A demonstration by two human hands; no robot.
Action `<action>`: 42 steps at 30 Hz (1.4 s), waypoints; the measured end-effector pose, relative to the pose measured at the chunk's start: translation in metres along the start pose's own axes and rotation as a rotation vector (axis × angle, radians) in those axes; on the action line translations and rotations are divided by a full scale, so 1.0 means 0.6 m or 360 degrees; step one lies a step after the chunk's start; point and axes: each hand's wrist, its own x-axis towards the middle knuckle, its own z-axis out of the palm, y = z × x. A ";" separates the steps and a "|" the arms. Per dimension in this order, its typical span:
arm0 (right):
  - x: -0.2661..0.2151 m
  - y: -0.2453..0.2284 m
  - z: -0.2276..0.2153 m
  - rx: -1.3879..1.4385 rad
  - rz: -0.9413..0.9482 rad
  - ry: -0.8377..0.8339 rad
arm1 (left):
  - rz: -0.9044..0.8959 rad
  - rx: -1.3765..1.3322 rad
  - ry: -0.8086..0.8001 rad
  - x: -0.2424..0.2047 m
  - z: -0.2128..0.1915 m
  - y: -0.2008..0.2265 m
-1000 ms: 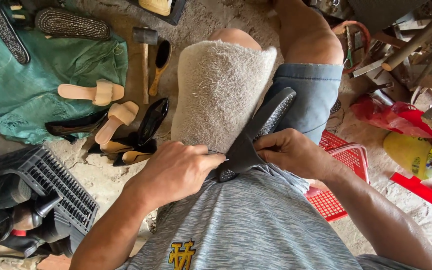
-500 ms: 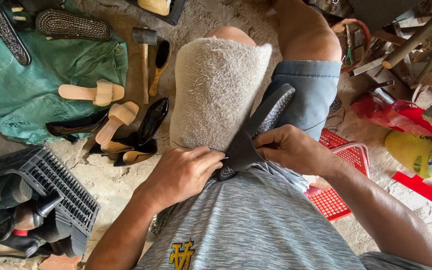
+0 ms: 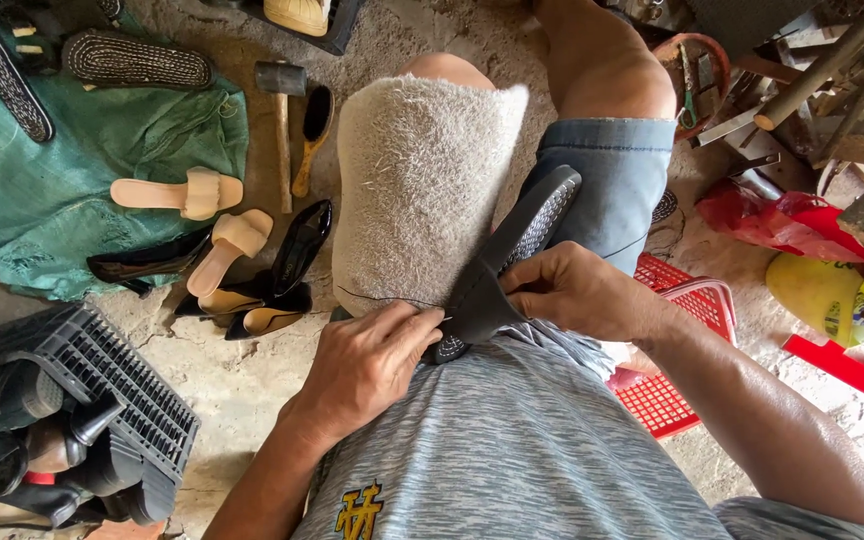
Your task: The person sits on the floor and sews a black slide sandal using a needle and thread. They hold the shoe on their lap and repeatedly push the needle through the sole and upper, pulling the thread tight to secure the parts together.
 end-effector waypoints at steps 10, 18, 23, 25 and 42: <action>0.003 0.037 -0.005 0.0187 0.0000 -0.0015 | 0.0104 0.0007 0.0171 0.015 -0.011 0.005; -0.002 0.036 -0.012 0.0281 -0.0003 -0.0029 | -0.0044 -0.0038 0.0276 0.011 0.006 0.028; -0.009 0.042 -0.022 0.0325 0.0015 -0.0005 | -0.0144 0.0015 0.0354 0.000 0.026 0.039; -0.009 0.037 -0.028 -0.0012 0.0182 -0.0109 | -0.0107 0.0036 0.0389 0.001 0.019 0.053; -0.013 0.032 -0.011 -0.1513 -0.0856 0.0500 | -0.0237 0.0149 -0.0627 0.055 -0.047 0.018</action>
